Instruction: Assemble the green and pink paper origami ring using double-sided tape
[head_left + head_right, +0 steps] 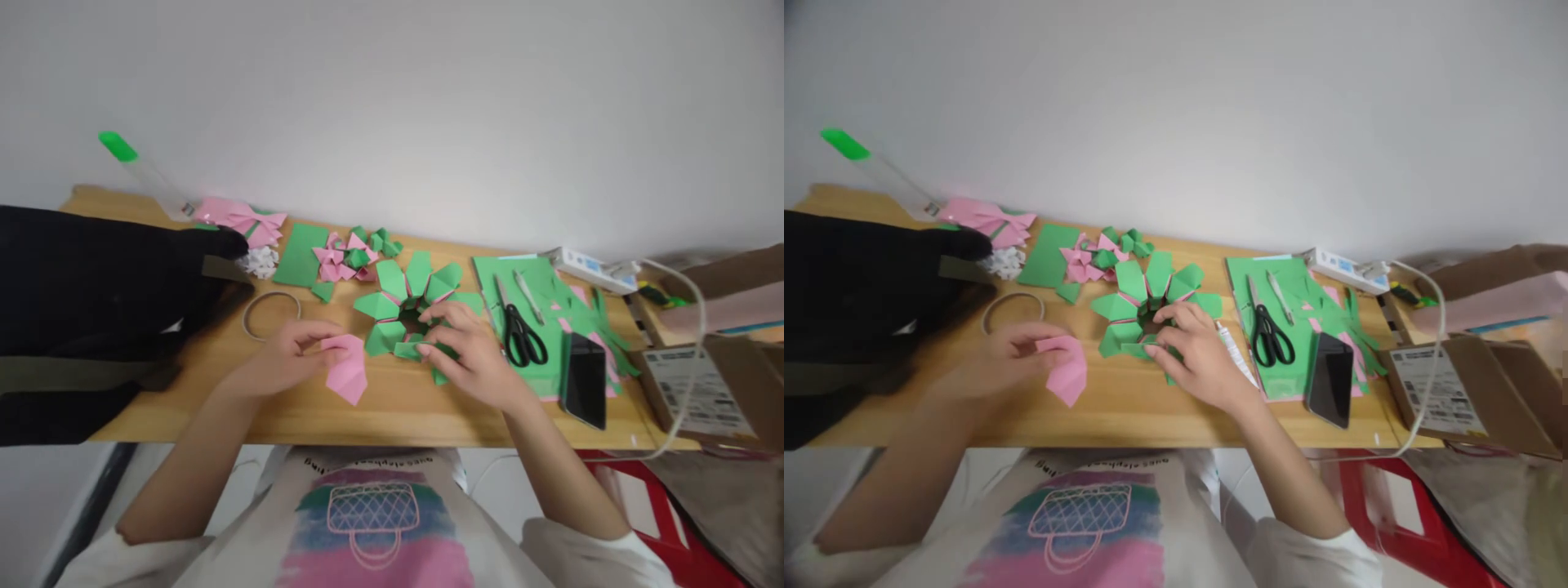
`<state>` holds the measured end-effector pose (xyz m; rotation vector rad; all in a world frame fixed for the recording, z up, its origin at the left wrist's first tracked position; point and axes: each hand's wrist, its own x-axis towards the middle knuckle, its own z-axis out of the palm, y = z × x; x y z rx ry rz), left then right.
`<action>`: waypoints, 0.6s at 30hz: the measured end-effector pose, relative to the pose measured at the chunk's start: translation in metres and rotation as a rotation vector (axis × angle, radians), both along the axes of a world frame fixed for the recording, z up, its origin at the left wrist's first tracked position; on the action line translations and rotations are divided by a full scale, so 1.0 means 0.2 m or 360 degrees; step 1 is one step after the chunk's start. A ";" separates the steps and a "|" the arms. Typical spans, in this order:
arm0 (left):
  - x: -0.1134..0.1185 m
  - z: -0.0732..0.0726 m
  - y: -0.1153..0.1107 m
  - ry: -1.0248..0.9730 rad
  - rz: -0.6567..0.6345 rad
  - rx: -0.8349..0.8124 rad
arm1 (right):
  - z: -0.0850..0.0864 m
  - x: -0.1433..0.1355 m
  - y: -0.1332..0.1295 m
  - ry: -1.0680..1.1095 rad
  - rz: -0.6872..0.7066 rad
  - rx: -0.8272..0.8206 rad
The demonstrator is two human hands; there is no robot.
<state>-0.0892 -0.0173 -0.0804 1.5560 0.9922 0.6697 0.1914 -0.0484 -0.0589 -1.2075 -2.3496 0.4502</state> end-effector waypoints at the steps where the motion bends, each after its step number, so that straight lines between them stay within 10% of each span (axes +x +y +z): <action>1: 0.01 0.04 0.01 0.0120 -0.0103 0.0049 | -0.01 0.00 0.00 0.0015 -0.0023 0.0008; 18: 0.20 0.14 0.12 0.0510 -0.0192 -0.0051 | -0.02 -0.02 0.07 0.0154 -0.0114 -0.0111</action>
